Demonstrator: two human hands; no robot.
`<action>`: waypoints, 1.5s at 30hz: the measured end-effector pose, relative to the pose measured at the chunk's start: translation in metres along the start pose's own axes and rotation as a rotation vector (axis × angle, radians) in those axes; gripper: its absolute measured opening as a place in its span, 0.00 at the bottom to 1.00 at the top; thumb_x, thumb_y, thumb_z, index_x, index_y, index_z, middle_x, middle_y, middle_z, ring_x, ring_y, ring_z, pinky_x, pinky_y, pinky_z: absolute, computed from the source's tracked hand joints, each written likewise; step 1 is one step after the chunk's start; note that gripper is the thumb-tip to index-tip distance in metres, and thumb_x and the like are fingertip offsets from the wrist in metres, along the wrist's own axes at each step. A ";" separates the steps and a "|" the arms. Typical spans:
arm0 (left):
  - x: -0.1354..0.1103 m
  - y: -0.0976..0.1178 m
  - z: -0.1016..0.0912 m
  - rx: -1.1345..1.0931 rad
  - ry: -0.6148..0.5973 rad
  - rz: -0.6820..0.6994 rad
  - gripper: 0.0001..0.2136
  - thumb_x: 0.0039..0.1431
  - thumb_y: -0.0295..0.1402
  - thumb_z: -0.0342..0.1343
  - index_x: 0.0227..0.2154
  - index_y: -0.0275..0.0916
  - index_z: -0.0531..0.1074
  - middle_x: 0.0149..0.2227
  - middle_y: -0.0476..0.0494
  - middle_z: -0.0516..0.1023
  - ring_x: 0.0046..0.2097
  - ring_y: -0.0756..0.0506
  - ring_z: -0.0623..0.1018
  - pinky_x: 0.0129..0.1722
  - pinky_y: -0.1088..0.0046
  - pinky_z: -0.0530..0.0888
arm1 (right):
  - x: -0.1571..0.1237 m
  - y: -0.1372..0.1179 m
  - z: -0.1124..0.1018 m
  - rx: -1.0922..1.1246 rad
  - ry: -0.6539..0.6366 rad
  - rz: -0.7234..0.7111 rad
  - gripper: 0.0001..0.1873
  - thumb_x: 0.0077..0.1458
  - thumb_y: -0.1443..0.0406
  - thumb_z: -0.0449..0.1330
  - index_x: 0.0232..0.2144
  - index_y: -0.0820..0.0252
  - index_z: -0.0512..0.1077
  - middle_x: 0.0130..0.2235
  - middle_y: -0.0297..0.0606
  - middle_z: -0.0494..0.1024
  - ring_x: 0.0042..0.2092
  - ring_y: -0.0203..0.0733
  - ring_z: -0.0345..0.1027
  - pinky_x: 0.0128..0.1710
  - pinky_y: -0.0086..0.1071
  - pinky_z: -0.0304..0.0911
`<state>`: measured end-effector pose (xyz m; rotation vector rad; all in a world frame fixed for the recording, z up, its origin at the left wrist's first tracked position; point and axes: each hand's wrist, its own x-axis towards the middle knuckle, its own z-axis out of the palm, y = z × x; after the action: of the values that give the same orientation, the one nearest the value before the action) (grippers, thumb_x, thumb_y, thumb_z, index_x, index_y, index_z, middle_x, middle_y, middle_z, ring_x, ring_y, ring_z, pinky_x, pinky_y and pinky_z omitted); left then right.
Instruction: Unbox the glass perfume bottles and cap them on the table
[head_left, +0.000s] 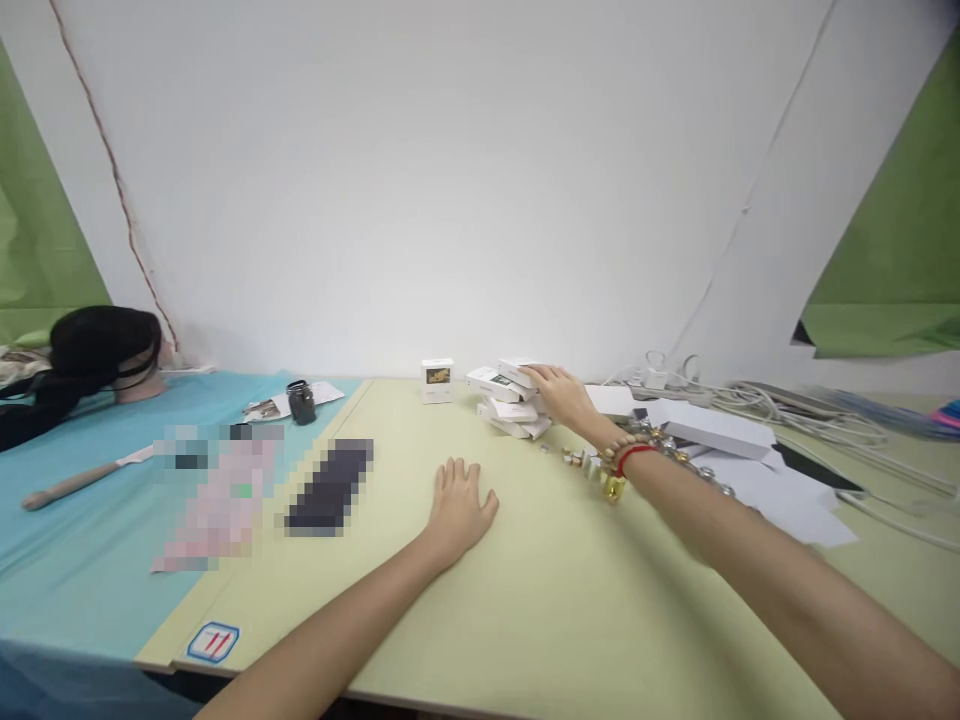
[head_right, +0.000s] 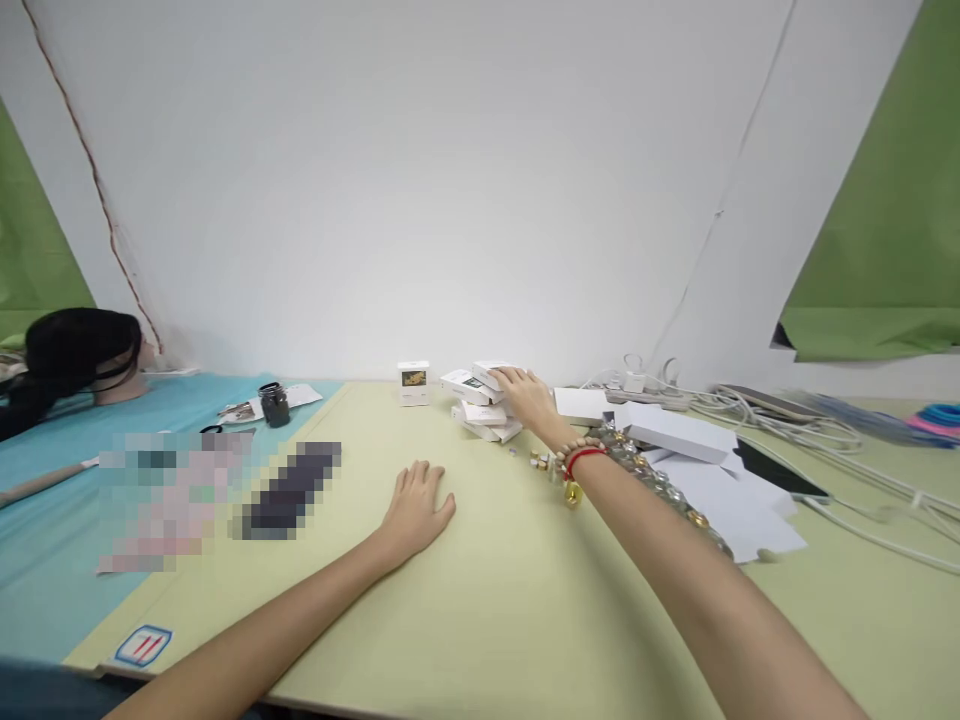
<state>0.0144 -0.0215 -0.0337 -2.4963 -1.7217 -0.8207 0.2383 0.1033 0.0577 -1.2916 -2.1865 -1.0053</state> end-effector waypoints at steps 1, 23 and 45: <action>0.000 0.001 0.000 -0.004 -0.011 0.005 0.17 0.56 0.38 0.41 0.45 0.35 0.63 0.48 0.35 0.65 0.55 0.38 0.61 0.54 0.58 0.57 | 0.004 0.000 0.000 0.019 -0.029 -0.025 0.25 0.49 0.70 0.50 0.51 0.60 0.61 0.51 0.44 0.66 0.49 0.45 0.61 0.50 0.40 0.51; 0.004 0.006 0.005 -0.220 -0.066 0.014 0.21 0.53 0.40 0.43 0.46 0.31 0.65 0.52 0.29 0.60 0.57 0.33 0.54 0.56 0.50 0.51 | 0.154 -0.136 0.083 0.169 -0.397 0.169 0.38 0.45 0.60 0.60 0.56 0.62 0.51 0.54 0.53 0.60 0.54 0.55 0.53 0.48 0.42 0.54; 0.024 -0.008 -0.016 -0.684 0.444 -0.356 0.34 0.39 0.39 0.61 0.49 0.41 0.50 0.48 0.38 0.64 0.50 0.40 0.68 0.47 0.60 0.66 | 0.054 -0.093 -0.083 0.865 -0.697 0.038 0.31 0.40 0.44 0.56 0.42 0.55 0.69 0.39 0.39 0.76 0.34 0.38 0.70 0.30 0.27 0.62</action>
<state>0.0068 -0.0017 -0.0125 -2.0342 -1.9574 -2.1093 0.1298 0.0437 0.1128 -1.3020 -2.5650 0.5067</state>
